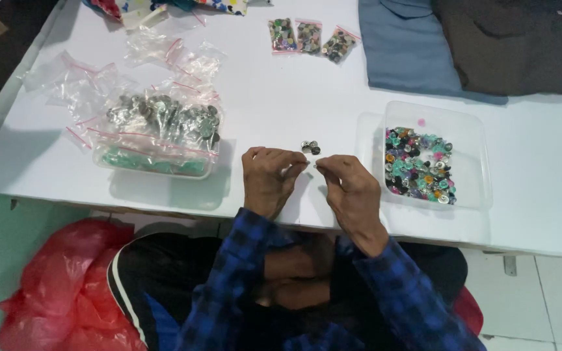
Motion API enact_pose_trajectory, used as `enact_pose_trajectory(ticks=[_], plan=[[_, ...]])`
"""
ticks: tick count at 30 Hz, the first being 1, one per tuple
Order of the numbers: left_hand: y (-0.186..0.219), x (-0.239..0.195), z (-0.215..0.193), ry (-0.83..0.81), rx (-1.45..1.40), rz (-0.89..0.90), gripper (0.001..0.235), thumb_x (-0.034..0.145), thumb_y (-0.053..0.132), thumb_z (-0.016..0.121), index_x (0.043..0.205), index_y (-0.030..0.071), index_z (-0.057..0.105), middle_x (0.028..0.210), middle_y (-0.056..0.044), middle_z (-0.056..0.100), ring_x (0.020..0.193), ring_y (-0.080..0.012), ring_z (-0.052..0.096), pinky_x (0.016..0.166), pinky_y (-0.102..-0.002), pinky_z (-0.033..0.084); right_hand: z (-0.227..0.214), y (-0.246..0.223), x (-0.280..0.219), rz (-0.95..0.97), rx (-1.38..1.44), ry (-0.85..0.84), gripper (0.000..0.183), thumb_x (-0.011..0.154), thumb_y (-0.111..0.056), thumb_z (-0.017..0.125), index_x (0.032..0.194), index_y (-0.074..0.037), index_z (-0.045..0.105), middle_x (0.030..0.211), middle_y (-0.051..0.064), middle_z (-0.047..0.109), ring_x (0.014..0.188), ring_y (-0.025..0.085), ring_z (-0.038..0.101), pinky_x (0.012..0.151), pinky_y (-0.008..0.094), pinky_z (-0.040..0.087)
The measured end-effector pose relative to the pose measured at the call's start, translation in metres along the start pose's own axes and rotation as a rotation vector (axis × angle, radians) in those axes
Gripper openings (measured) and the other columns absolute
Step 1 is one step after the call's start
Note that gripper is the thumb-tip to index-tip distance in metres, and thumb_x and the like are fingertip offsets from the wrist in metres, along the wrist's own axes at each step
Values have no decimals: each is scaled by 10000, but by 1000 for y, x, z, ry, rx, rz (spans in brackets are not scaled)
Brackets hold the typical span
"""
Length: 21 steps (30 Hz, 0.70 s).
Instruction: The person sorts colorful buttons from a plastic container into small zip-lock bags. They pick up buttons by hand, place them into the bags, and seal them on a white table.
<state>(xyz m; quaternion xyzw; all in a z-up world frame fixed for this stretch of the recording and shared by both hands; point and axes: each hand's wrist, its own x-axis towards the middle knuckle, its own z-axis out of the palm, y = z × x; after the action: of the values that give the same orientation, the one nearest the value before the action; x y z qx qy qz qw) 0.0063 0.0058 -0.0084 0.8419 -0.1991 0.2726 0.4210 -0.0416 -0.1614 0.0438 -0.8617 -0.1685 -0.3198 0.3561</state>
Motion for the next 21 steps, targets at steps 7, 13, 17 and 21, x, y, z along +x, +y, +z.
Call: enact_pose_trajectory(ticks=[7, 13, 17, 21], plan=[[-11, 12, 9, -107, 11, -111, 200, 810, 190, 838, 960, 289, 748, 742, 117, 719, 873, -175, 692, 993, -427, 367, 29, 27, 5, 218, 79, -28, 176, 886, 18, 774, 989, -122, 803, 875, 78, 752, 813, 293, 750, 654, 322, 592], [-9, 9, 5, -105, -93, -161, 259, 851, 208, 823, 1073, 230, 692, 805, 83, 745, 886, -188, 680, 1032, -441, 351, 28, 29, 2, 418, 102, -31, 277, 886, -63, 778, 1143, -164, 769, 923, 103, 774, 821, 246, 745, 661, 347, 553], [-14, 8, 10, -93, -39, -160, 270, 852, 224, 829, 1097, 206, 715, 833, 34, 743, 943, -222, 674, 1030, -454, 371, 26, 20, 10, 496, 110, -68, 293, 856, -71, 810, 1139, -134, 766, 934, 123, 772, 783, 209, 716, 692, 333, 564], [-17, 11, 12, -126, 3, -167, 238, 881, 277, 810, 1096, 203, 741, 839, 28, 730, 970, -212, 655, 1022, -444, 361, 30, 27, 13, 518, 95, -85, 337, 821, -106, 859, 1144, -146, 770, 939, 109, 773, 731, 157, 679, 673, 282, 560]])
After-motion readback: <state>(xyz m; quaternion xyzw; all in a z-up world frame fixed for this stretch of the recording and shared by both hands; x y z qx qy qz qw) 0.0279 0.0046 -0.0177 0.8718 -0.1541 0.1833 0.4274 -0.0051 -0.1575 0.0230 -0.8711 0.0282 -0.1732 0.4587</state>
